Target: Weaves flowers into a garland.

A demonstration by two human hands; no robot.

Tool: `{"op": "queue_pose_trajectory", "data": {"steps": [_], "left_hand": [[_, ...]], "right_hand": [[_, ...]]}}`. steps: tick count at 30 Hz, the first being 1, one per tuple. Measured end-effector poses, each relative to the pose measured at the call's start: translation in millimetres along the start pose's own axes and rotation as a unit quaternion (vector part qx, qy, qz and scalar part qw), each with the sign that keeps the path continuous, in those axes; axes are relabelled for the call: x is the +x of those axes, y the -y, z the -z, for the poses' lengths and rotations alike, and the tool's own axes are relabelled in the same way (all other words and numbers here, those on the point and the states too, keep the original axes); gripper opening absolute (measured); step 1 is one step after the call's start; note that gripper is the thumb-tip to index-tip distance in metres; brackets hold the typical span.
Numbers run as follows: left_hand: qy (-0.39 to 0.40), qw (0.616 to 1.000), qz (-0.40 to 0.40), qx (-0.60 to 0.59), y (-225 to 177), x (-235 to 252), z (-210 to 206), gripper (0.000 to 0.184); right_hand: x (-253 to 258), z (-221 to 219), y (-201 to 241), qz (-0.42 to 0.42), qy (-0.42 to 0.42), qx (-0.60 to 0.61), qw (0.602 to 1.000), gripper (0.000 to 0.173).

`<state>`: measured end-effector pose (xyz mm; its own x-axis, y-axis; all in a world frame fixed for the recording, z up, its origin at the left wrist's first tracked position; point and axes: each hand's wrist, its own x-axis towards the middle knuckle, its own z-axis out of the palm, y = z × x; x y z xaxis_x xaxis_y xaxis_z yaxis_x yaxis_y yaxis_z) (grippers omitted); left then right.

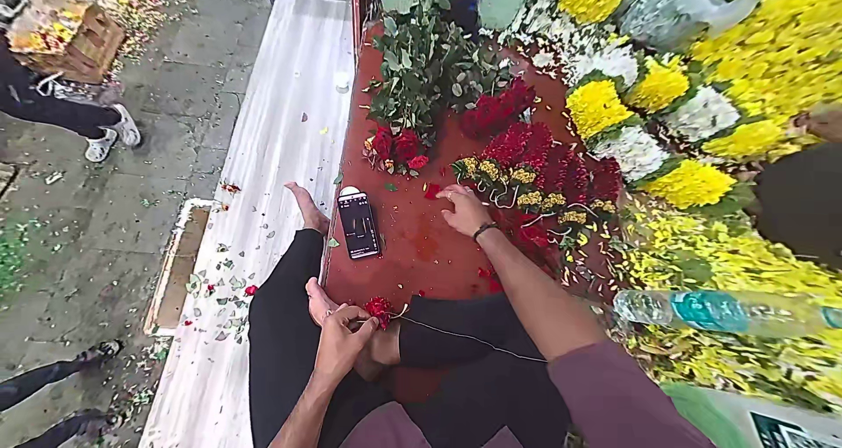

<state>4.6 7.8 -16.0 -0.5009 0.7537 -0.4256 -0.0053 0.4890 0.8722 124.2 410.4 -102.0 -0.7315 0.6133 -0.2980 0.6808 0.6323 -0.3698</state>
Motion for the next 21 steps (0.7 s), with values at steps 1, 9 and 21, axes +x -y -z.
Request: {"op": "queue_pose_trajectory", "data": {"steps": [1, 9, 21], "left_hand": [[-0.005, 1.0, -0.003, 0.002, 2, -2, 0, 0.011], [-0.021, 1.0, 0.0, -0.006, 0, 0, 5, 0.011], [0.006, 1.0, -0.013, -0.006, 5, -2, 2, 0.015]], "right_hand": [[19, -15, 7, 0.001, 0.012, -0.003, 1.0, 0.05], [-54, 0, -28, 0.046, 0.112, -0.086, 0.989, 0.02], [74, 50, 80, 0.058, -0.028, -0.076, 0.995, 0.063]]}}
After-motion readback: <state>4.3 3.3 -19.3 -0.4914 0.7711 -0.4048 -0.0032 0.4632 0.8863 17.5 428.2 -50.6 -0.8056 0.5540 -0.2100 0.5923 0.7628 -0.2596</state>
